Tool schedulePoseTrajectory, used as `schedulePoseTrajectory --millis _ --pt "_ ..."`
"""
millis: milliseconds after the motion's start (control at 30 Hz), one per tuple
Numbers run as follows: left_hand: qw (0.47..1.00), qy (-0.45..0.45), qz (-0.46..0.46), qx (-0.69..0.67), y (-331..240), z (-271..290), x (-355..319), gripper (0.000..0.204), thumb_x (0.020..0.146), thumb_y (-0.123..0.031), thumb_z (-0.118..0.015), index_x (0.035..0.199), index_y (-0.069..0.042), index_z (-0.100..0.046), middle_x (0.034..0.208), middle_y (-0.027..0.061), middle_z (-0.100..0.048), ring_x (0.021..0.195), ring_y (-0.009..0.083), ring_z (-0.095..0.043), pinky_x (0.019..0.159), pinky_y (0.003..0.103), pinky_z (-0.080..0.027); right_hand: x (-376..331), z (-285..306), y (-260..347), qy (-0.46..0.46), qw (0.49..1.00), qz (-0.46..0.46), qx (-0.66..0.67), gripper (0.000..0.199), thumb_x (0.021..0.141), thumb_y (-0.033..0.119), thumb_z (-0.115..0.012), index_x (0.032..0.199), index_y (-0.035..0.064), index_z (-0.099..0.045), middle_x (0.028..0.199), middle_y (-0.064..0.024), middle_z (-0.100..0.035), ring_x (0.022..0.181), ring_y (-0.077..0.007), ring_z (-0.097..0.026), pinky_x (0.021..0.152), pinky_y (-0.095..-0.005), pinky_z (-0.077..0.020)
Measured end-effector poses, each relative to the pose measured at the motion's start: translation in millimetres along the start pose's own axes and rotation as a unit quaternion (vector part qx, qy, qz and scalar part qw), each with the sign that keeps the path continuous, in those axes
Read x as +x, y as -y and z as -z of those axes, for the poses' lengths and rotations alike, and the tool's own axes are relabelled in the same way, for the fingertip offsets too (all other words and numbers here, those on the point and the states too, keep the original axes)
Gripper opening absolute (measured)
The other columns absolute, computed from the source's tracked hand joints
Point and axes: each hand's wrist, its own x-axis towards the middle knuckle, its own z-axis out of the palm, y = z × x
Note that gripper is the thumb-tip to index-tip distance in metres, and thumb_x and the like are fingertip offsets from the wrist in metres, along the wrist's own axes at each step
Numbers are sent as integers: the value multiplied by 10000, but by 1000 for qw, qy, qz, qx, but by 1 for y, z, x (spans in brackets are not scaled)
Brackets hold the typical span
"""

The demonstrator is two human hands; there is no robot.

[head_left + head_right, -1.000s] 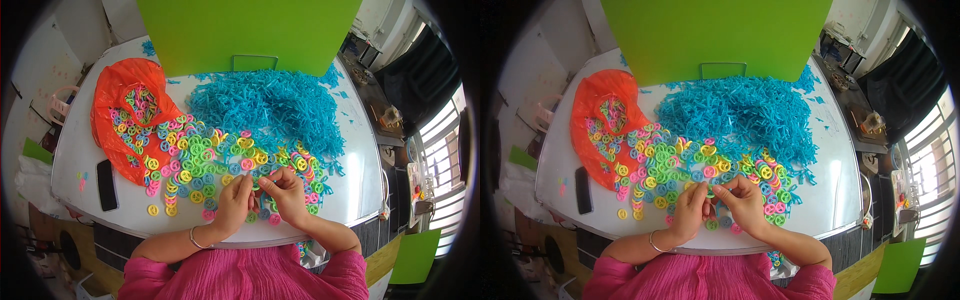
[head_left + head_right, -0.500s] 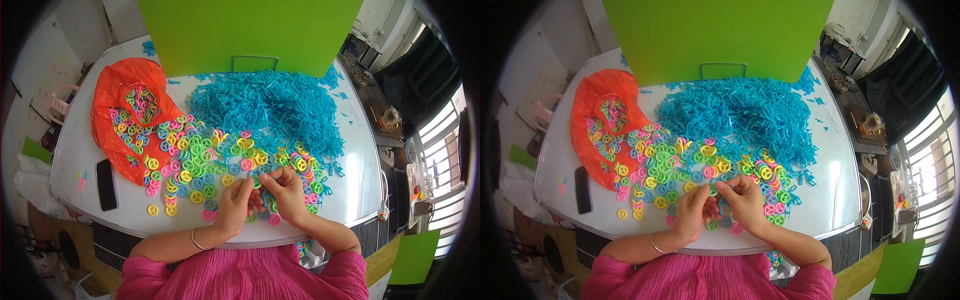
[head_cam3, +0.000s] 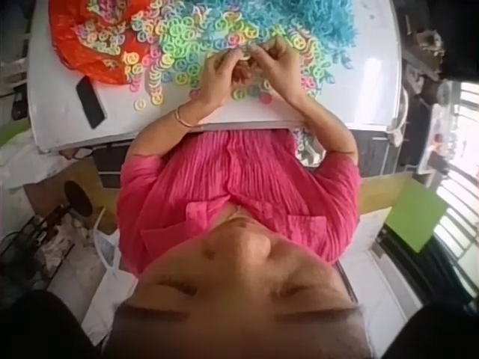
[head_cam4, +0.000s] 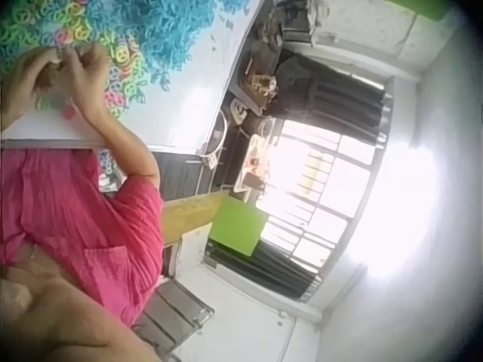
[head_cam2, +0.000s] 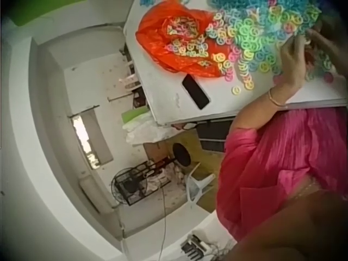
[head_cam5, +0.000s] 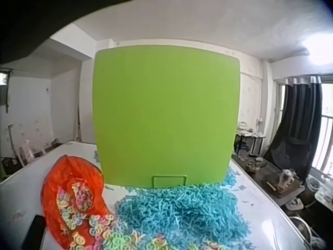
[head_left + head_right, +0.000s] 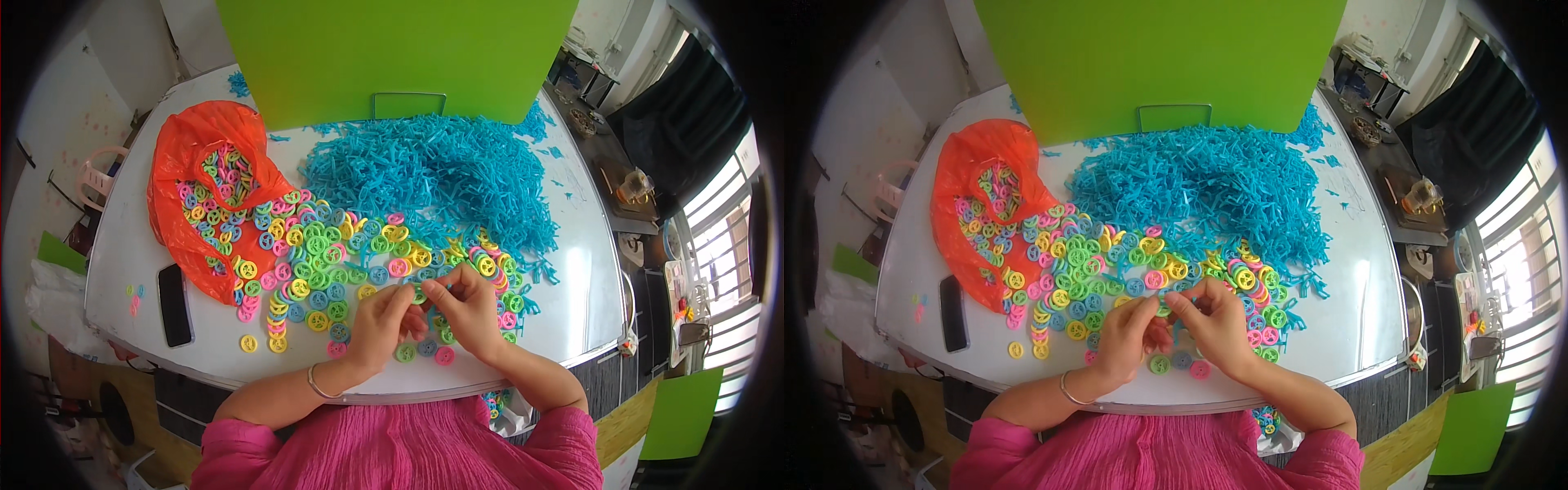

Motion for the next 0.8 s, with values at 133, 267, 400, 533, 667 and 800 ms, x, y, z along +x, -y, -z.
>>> schedulePoseTrajectory --millis 133,267,400,533,667,800 --pt "967 75 187 -154 -4 16 10 357 952 -334 -520 782 -28 -591 614 21 -553 555 120 -577 505 252 -445 5 2 -2 29 982 -91 160 128 892 119 -653 892 21 -571 721 -46 -643 611 -77 -590 505 -214 -445" --pt "998 33 43 28 0 18 18 402 926 -409 -562 806 -27 -607 636 39 -580 548 116 -554 525 252 -448 8 5 5 61 977 -118 167 144 908 139 -633 952 24 -558 738 -51 -643 622 -85 -595 518 -218 -452" --pt "953 32 -230 196 -9 10 14 229 925 -249 -604 939 -21 -629 760 33 -608 628 91 -575 598 231 -476 7 9 13 49 961 -180 203 183 926 151 -604 1050 42 -527 840 -78 -635 646 -128 -621 560 -260 -496" --pt "990 110 -51 71 -16 21 16 189 940 -202 -585 1002 -26 -615 831 15 -622 705 74 -593 650 216 -486 5 20 32 101 962 -169 187 384 899 133 -635 1244 69 -480 927 -96 -611 711 -172 -639 643 -296 -545" --pt "995 93 28 -40 -15 26 17 205 943 -213 -585 1002 -19 -613 819 6 -621 705 69 -587 636 217 -482 5 27 23 123 945 234 -194 540 843 106 -697 1330 107 -463 971 -104 -608 799 -192 -635 687 -302 -541" --pt "989 143 7 48 -9 24 17 216 934 -214 -599 1018 -16 -624 824 3 -626 691 68 -571 637 219 -475 8 27 32 123 849 395 -329 519 786 86 -749 1265 89 -549 1023 -115 -620 897 -200 -624 775 -311 -518"
